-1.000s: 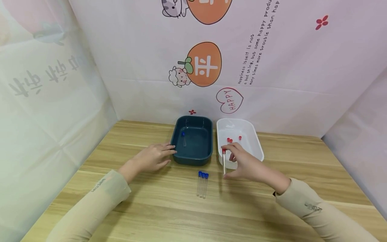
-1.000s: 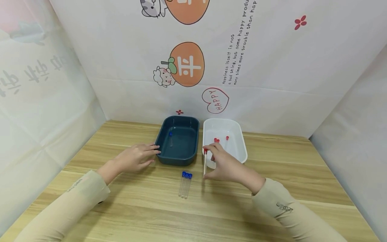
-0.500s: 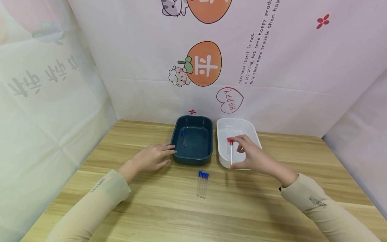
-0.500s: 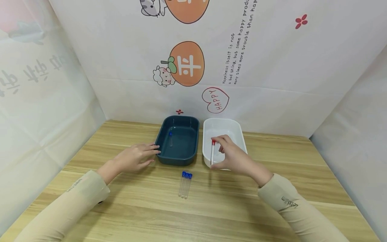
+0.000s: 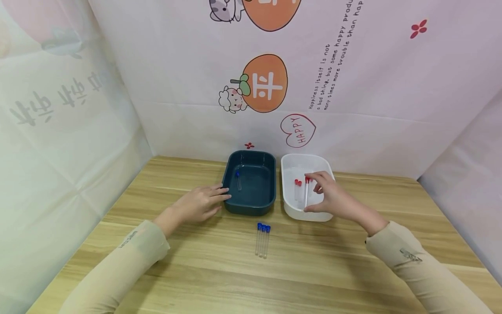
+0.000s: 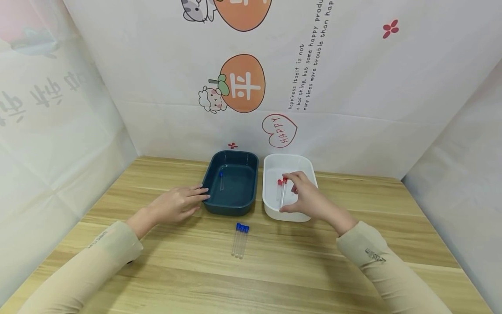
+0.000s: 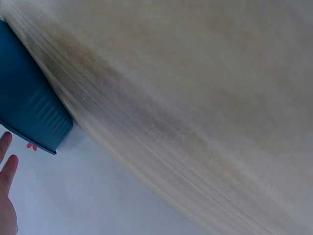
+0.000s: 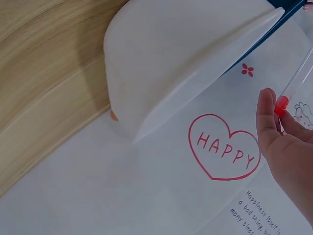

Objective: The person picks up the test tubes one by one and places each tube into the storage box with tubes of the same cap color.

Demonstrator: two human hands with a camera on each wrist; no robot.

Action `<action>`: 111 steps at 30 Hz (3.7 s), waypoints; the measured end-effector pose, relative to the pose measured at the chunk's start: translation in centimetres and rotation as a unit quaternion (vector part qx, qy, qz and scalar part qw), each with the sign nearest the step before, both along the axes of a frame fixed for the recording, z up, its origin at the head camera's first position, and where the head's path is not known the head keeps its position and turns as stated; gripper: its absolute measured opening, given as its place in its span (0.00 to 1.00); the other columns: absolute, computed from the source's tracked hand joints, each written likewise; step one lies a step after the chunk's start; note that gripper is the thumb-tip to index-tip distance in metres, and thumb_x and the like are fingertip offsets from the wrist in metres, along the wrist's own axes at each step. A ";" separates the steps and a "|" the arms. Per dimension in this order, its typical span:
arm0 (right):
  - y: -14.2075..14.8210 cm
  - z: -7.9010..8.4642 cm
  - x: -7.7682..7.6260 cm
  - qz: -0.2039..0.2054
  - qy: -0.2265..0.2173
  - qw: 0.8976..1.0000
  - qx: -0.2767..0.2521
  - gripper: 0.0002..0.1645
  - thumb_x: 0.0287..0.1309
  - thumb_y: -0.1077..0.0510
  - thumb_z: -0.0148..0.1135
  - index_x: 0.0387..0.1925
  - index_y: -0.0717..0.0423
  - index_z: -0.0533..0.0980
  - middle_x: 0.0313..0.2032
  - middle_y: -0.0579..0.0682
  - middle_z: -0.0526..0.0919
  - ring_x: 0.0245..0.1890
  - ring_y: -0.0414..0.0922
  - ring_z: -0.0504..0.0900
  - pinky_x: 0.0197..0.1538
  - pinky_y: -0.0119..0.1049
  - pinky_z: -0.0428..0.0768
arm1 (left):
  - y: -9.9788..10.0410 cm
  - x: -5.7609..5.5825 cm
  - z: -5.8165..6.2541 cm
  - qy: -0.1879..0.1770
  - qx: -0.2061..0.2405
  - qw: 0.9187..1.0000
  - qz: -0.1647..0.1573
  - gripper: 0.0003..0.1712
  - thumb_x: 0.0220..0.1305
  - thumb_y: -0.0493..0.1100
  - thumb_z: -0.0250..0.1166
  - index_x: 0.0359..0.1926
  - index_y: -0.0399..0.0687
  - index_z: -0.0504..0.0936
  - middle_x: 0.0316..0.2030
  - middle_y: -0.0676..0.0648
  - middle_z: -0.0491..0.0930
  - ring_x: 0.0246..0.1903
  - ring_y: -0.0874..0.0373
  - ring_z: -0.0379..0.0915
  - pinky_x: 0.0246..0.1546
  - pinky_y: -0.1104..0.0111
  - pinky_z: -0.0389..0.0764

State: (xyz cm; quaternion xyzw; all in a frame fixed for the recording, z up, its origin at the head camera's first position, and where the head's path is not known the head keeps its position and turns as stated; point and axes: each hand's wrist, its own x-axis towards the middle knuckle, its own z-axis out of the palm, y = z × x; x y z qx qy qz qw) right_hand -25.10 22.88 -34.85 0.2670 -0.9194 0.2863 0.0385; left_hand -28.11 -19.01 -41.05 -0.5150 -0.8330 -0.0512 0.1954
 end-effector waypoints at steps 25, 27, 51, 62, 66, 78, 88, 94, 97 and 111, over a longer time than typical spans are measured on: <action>2.2 -1.9 -4.6 -0.018 -0.043 0.998 0.045 0.55 0.46 0.59 0.84 0.69 0.75 0.63 0.60 0.69 0.66 0.48 0.60 0.76 0.49 0.52 0.81 | 0.7 -0.4 -0.5 -0.017 0.011 0.999 -0.031 0.21 0.65 0.36 0.68 0.59 0.36 0.83 0.56 0.38 0.83 0.58 0.42 0.79 0.55 0.54 0.82; 2.1 -2.1 -5.0 -0.013 -0.046 0.998 0.052 0.54 0.46 0.60 0.84 0.69 0.76 0.63 0.60 0.70 0.66 0.48 0.61 0.77 0.49 0.52 0.81 | 0.6 -0.3 -0.4 -0.016 0.009 0.999 -0.030 0.21 0.66 0.36 0.68 0.59 0.36 0.83 0.56 0.38 0.83 0.58 0.42 0.79 0.55 0.55 0.82; 0.9 -3.9 -8.6 -0.010 -0.092 0.984 0.150 0.54 0.45 0.59 0.83 0.66 0.79 0.64 0.58 0.72 0.69 0.48 0.60 0.79 0.59 0.54 0.79 | 0.6 0.1 -0.1 -0.023 0.006 1.000 -0.014 0.22 0.65 0.36 0.69 0.59 0.36 0.83 0.56 0.37 0.83 0.59 0.42 0.79 0.55 0.54 0.82; 0.9 -4.5 -9.0 -0.018 -0.105 0.980 0.170 0.53 0.45 0.58 0.82 0.66 0.79 0.65 0.59 0.74 0.69 0.58 0.65 0.73 0.69 0.58 0.69 | 0.6 0.1 -0.2 -0.022 0.000 1.000 -0.009 0.22 0.65 0.36 0.69 0.59 0.37 0.83 0.57 0.38 0.83 0.59 0.43 0.79 0.56 0.55 0.82; 0.7 -4.7 -9.2 -0.022 -0.113 0.976 0.182 0.53 0.46 0.57 0.81 0.67 0.79 0.64 0.61 0.74 0.69 0.61 0.67 0.72 0.70 0.59 0.67 | 0.6 0.1 -0.3 -0.026 -0.002 1.000 -0.006 0.22 0.65 0.37 0.69 0.60 0.37 0.83 0.57 0.39 0.83 0.60 0.43 0.78 0.57 0.55 0.81; 0.5 -4.8 -9.4 -0.041 -0.151 0.967 0.202 0.54 0.49 0.55 0.78 0.71 0.76 0.62 0.65 0.74 0.67 0.65 0.68 0.70 0.70 0.60 0.66 | 0.6 -0.1 -0.1 -0.033 -0.004 0.999 -0.002 0.20 0.67 0.37 0.68 0.59 0.38 0.84 0.56 0.38 0.83 0.60 0.44 0.78 0.57 0.56 0.81; 0.7 -4.9 -9.5 -0.028 -0.152 0.967 0.203 0.53 0.50 0.55 0.76 0.71 0.76 0.62 0.66 0.76 0.68 0.66 0.70 0.67 0.71 0.61 0.64 | 0.7 0.0 0.0 -0.031 -0.012 0.999 0.004 0.20 0.67 0.38 0.68 0.59 0.38 0.84 0.57 0.40 0.83 0.61 0.45 0.78 0.57 0.56 0.81; 1.1 -4.9 -9.4 -0.011 -0.136 0.972 0.191 0.53 0.48 0.56 0.76 0.71 0.73 0.63 0.64 0.75 0.69 0.64 0.69 0.69 0.70 0.61 0.66 | 0.8 0.0 0.1 -0.033 -0.017 0.999 0.004 0.21 0.67 0.37 0.67 0.59 0.37 0.83 0.57 0.39 0.83 0.60 0.44 0.78 0.57 0.56 0.81; 1.1 -4.7 -9.4 -0.006 -0.132 0.974 0.184 0.52 0.49 0.56 0.76 0.71 0.73 0.63 0.64 0.76 0.69 0.65 0.69 0.69 0.70 0.61 0.65 | 0.8 0.1 0.1 -0.034 -0.017 0.999 0.005 0.20 0.67 0.37 0.67 0.59 0.37 0.83 0.57 0.39 0.83 0.60 0.44 0.78 0.57 0.56 0.82; 1.4 -2.6 -7.9 0.022 -0.080 0.988 0.129 0.38 0.63 0.61 0.69 0.70 0.73 0.66 0.57 0.70 0.76 0.53 0.64 0.76 0.58 0.58 0.77 | 0.8 0.1 0.1 -0.033 -0.009 0.999 0.003 0.20 0.66 0.37 0.68 0.58 0.37 0.84 0.56 0.39 0.84 0.59 0.43 0.78 0.56 0.55 0.82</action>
